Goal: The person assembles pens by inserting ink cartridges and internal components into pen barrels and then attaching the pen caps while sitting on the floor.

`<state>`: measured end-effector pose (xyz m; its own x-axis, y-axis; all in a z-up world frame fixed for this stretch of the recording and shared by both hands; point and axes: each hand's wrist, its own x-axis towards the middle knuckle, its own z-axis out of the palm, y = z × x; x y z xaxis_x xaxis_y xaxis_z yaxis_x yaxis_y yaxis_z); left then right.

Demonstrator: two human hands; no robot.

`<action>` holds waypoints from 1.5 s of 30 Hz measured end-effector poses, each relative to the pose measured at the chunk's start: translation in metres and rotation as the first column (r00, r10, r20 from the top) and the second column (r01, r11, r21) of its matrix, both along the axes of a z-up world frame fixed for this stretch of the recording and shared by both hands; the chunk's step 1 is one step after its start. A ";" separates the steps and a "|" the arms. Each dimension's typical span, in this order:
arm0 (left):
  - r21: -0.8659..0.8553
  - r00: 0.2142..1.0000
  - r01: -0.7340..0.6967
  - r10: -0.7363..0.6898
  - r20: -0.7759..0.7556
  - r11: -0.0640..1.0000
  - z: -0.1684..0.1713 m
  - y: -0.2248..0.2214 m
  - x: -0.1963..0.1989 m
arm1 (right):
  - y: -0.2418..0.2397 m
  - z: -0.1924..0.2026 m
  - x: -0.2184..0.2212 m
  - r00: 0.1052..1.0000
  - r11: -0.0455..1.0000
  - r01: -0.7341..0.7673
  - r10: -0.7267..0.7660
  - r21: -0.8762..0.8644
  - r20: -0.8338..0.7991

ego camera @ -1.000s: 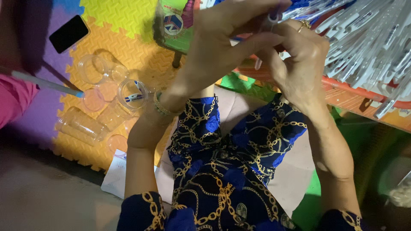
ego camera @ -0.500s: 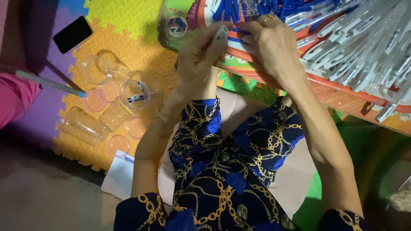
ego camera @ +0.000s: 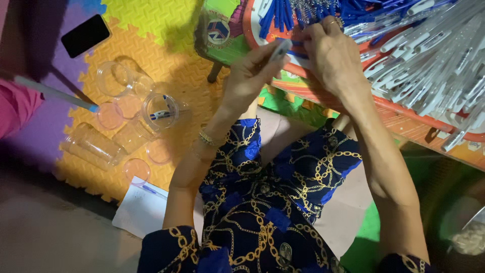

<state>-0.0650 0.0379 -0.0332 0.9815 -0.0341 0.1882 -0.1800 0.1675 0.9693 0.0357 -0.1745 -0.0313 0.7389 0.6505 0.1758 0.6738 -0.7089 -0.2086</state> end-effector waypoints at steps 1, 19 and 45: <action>-0.033 0.999 -0.031 0.030 -0.027 0.999 -0.003 0.002 0.002 | 0.002 0.002 -0.001 1.000 0.999 -0.031 0.031 0.037 0.001; 0.153 0.999 -0.002 0.007 -0.035 0.988 0.008 -0.016 -0.001 | -0.029 0.058 -0.026 0.670 0.556 0.430 0.331 0.711 -0.664; 0.281 0.956 0.259 -0.287 0.061 0.924 0.013 -0.033 0.003 | -0.074 0.053 -0.062 0.805 0.569 0.338 0.238 0.749 -0.544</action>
<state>-0.0623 0.0053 -0.0197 0.9039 -0.3602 0.2305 -0.2613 -0.0384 0.9645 -0.0265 -0.2486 0.0214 0.9004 0.4077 0.1518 0.2003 -0.0787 -0.9766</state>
